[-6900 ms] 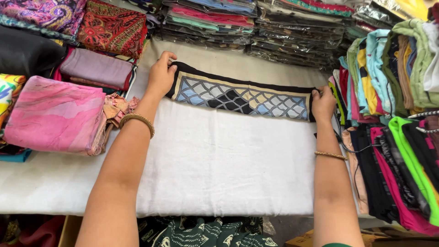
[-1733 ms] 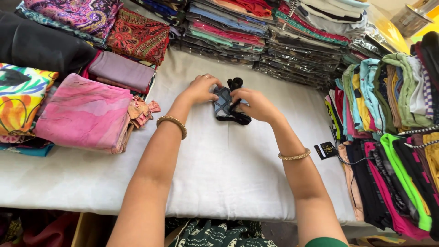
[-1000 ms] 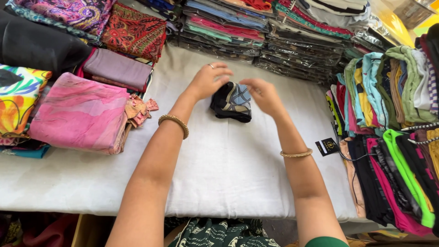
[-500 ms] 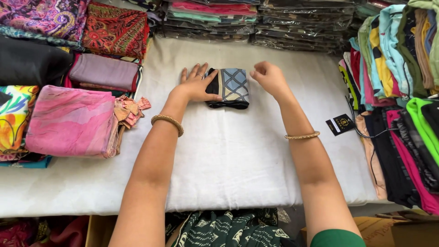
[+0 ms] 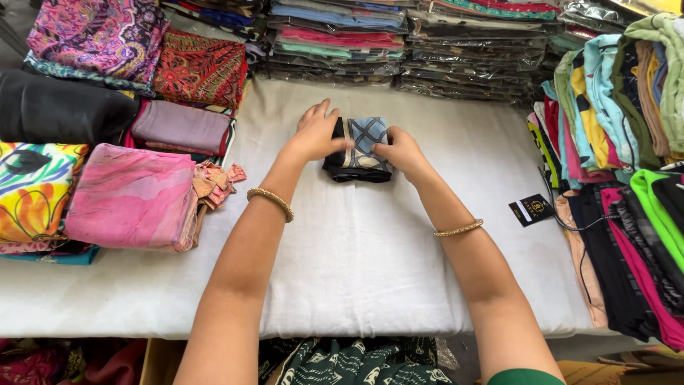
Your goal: The person unfolds and folds several patterned scarves on a white table. They handle a black and white geometric scarf, a brown floral scarf, and a red floral scarf, unfolding each one fully before folding it into a smaller square and placing it on a stack.
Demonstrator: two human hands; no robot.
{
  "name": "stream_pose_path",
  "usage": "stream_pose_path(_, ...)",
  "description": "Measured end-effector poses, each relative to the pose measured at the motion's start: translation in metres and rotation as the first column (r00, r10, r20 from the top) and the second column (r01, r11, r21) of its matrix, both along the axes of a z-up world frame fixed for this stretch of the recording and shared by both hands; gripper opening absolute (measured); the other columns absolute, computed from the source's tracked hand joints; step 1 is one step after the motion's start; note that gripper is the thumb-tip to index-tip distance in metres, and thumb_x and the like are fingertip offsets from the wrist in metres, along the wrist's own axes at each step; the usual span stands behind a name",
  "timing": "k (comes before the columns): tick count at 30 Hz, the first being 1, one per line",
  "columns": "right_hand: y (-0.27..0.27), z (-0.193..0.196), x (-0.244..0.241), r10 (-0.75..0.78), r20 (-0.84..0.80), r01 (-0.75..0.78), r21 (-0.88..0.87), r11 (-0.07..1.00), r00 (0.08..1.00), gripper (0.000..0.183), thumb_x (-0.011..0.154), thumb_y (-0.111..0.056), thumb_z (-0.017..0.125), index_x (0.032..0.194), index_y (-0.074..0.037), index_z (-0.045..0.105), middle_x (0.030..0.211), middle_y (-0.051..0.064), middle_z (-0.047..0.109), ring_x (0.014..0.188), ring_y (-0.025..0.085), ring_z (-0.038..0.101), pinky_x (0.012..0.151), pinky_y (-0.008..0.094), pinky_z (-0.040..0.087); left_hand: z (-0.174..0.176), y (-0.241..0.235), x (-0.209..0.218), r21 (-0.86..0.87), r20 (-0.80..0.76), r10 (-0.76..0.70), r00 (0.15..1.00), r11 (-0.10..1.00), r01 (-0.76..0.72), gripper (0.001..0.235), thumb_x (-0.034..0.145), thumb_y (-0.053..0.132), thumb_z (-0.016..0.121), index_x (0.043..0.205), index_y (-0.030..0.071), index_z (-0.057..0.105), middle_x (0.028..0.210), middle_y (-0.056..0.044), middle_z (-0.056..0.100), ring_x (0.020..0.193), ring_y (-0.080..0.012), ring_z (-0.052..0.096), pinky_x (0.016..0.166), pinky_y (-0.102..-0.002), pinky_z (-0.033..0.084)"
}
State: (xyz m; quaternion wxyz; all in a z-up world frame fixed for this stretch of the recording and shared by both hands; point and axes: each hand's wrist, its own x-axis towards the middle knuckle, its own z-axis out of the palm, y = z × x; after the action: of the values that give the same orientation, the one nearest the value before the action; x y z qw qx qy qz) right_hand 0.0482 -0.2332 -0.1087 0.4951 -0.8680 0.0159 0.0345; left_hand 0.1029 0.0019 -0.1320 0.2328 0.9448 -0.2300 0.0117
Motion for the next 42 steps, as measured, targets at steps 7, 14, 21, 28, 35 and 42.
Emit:
stream_pose_path(7,0.007,-0.015,0.007,-0.009,0.144,0.011,-0.007,1.000,0.990,0.031,0.081,-0.016,0.078,0.101,0.003,0.065,0.090,0.009,0.069,0.078,0.015,0.063,0.065,0.031,0.052,0.041,-0.045,-0.033,-0.470,-0.321,0.129,0.938,0.838,-0.276,0.064,0.097,0.057,0.055,0.119,0.001,0.075,0.101,-0.018,0.079,0.093,-0.0303,0.078,0.083,-0.040,0.057)
stream_pose_path(14,0.031,-0.013,-0.003,0.191,0.125,-0.227,0.433,0.872,0.974,0.024,0.102,-0.012,0.053,0.125,-0.004,0.056,0.111,0.004,0.063,0.101,0.011,0.058,0.090,0.030,0.050,0.020,-0.043,-0.024,-0.543,-0.360,0.082,0.929,0.791,-0.280,0.095,0.089,0.054,0.068,0.159,0.007,0.023,0.133,-0.026,0.063,0.118,-0.0342,0.064,0.094,-0.041,0.053)
stream_pose_path(21,0.026,0.009,-0.010,0.171,0.219,-0.260,0.491,0.831,0.961,0.042,0.101,-0.014,0.049,0.141,-0.009,0.036,0.123,0.017,0.068,0.109,0.023,0.067,0.094,0.035,0.054,-0.008,-0.014,0.007,-0.687,-0.313,-0.006,0.950,0.692,-0.222,0.075,0.091,-0.003,0.056,0.159,0.022,0.036,0.148,-0.020,0.054,0.120,-0.0235,0.061,0.093,-0.033,0.051)
stream_pose_path(28,0.010,-0.022,0.000,0.210,0.355,-0.203,-0.056,0.978,0.911,0.039,0.098,-0.018,0.062,0.133,-0.005,0.053,0.124,0.013,0.069,0.115,0.026,0.066,0.098,0.039,0.052,0.064,0.015,-0.012,-0.638,-0.373,0.036,0.927,0.716,-0.285,0.065,0.093,-0.011,0.039,0.144,0.018,0.069,0.111,-0.024,0.073,0.073,-0.0197,0.054,0.069,-0.034,0.046)
stream_pose_path(35,0.017,-0.009,-0.019,0.465,0.410,-0.174,-0.574,0.800,0.784,0.030,0.093,-0.023,0.068,0.122,-0.014,0.068,0.133,0.009,0.061,0.121,0.037,0.052,0.102,0.050,0.042,0.081,0.099,0.010,-0.770,0.105,0.343,0.934,0.622,-0.142,0.043,0.089,-0.004,0.064,0.131,0.004,0.068,0.117,-0.009,0.075,0.101,-0.0135,0.069,0.088,-0.026,0.053)
stream_pose_path(42,0.015,-0.013,-0.016,0.463,0.388,-0.183,-0.575,0.797,0.797,0.031,0.095,-0.026,0.067,0.124,-0.013,0.067,0.134,0.009,0.060,0.126,0.035,0.050,0.105,0.049,0.040,0.045,0.203,-0.002,-0.904,-0.113,0.586,0.802,0.275,-0.328,0.089,0.077,-0.018,0.056,0.159,0.007,0.031,0.142,-0.012,0.061,0.123,-0.0213,0.065,0.102,-0.027,0.050)
